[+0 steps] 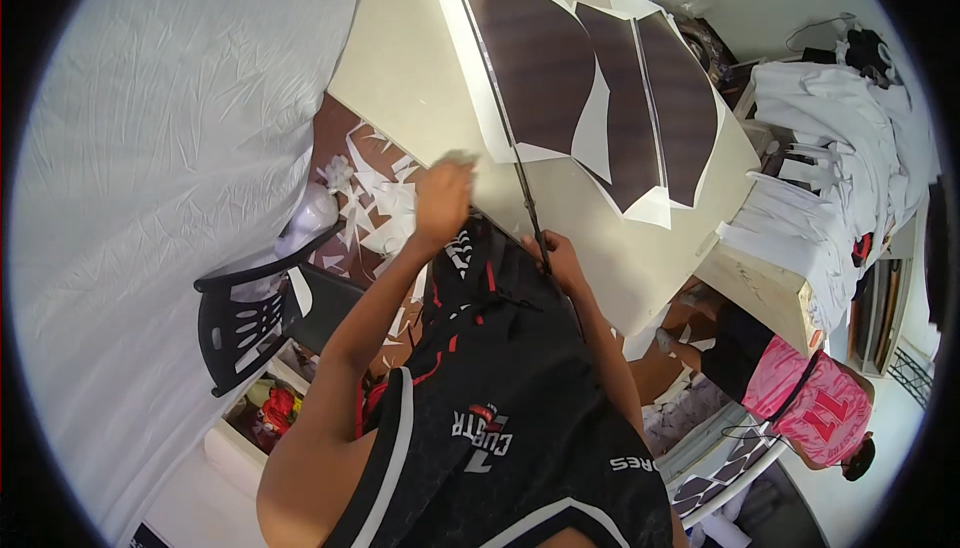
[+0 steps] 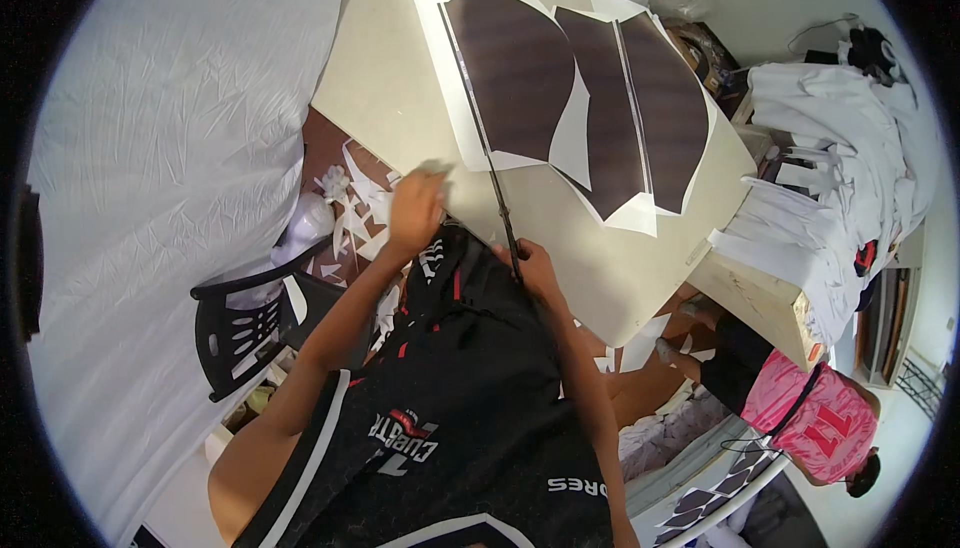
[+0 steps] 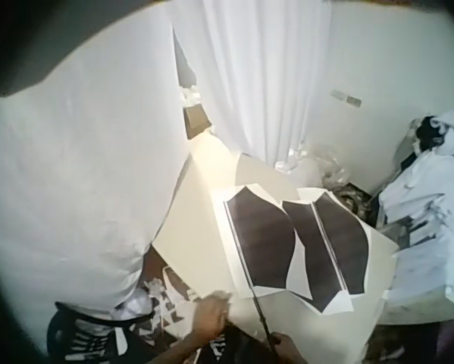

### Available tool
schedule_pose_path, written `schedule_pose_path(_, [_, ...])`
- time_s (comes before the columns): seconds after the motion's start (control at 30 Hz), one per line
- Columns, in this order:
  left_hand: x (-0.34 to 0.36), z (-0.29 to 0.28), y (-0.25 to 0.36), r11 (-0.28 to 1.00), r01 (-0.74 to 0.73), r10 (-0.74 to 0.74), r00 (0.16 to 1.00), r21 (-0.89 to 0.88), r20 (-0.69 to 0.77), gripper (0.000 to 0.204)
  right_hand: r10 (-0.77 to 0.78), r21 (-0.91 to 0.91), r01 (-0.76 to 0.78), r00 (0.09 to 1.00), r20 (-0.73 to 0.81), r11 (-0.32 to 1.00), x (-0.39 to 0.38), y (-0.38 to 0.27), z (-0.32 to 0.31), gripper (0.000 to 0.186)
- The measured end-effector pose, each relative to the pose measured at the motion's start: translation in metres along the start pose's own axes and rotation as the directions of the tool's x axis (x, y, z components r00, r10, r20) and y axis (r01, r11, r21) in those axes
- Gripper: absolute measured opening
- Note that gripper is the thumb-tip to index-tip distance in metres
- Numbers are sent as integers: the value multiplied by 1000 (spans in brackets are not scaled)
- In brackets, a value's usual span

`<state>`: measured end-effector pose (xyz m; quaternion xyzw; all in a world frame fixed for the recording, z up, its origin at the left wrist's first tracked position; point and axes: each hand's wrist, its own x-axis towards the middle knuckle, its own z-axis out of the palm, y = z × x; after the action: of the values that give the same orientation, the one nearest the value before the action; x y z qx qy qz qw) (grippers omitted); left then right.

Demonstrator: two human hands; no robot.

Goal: Cutting out printed garment patterns from a large sheet using scissors.

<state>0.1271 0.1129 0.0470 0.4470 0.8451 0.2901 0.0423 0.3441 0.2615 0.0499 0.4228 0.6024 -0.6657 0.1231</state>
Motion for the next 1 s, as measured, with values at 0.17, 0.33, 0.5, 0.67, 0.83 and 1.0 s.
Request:
schedule_pose_path(0.17, [53, 59, 22, 997, 4, -12, 996, -80, -93, 54, -33, -132, 24, 997, -69, 991, 24, 15, 6, 54])
schedule_pose_path(0.33, [64, 80, 16, 976, 132, -120, 990, 173, -78, 58, -24, -135, 11, 995, -96, 991, 22, 17, 10, 54])
schedule_pose_path(0.5, [54, 82, 9, 951, 141, -147, 989, 276, 2, 58, -12, -86, 4, 995, -97, 996, 19, 11, 12, 51])
schedule_pose_path(0.67, [56, 79, 11, 940, 123, -136, 990, 319, 20, 59, -26, -22, 24, 996, -81, 999, 27, -3, 14, 50])
schedule_pose_path(0.83, [55, 78, 10, 950, 134, -139, 990, 282, -5, 58, -8, -33, 6, 998, -66, 999, 45, -21, 17, 40])
schedule_pose_path(1.0, [56, 77, 10, 962, 121, -121, 993, 246, -16, 59, 14, 49, -11, 998, -65, 999, 62, -49, 18, 44])
